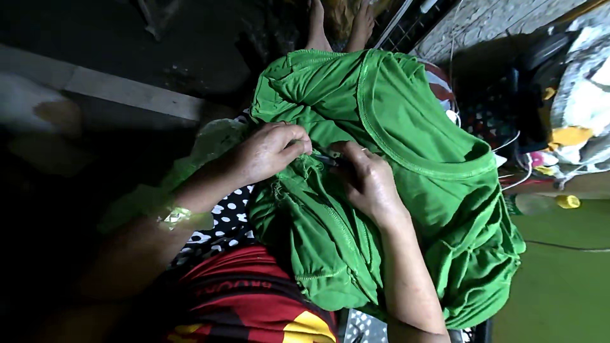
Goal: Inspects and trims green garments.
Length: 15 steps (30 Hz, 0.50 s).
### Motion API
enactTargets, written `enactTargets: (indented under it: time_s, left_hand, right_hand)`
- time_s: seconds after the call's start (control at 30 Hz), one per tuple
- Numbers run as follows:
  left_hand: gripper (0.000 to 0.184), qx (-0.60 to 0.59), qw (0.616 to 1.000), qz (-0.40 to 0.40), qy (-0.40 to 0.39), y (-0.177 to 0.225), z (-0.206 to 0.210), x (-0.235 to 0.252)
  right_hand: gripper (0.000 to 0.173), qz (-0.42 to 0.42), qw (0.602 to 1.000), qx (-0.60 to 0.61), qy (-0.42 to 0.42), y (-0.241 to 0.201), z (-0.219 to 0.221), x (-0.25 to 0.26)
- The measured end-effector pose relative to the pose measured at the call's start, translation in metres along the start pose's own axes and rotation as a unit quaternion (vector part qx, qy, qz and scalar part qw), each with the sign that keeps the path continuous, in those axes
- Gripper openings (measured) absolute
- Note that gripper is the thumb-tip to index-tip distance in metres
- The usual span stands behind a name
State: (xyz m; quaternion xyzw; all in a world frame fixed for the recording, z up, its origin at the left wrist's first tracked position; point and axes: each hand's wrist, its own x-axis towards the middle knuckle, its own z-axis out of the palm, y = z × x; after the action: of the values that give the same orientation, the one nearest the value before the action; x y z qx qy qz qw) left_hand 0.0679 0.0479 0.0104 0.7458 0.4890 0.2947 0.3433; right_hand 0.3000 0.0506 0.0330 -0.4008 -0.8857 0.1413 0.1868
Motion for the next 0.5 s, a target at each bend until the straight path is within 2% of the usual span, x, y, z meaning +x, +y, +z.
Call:
enactTargets:
  time_s: [0.13,0.3,0.4,0.5]
  left_hand:
    - [0.026,0.014,1.0,0.008,0.013,0.003,0.002,-0.004]
    - [0.024,0.008,1.0,-0.004,0.028,0.002,0.008,-0.009]
    - [0.024,0.006,0.998,0.012,0.057,0.001,0.012,-0.012]
    - [0.025,-0.019,0.992,0.024,0.119,0.002,0.014,-0.014]
  right_hand:
    - [0.025,0.011,0.998,-0.069,0.007,-0.012,0.002,0.003]
    - [0.022,0.009,0.997,-0.081,0.003,-0.014,0.007,0.007]
    - [0.022,0.039,0.998,0.037,-0.015,-0.001,0.005,0.01]
    - [0.027,0.097,0.966,0.238,-0.03,0.017,-0.007,0.004]
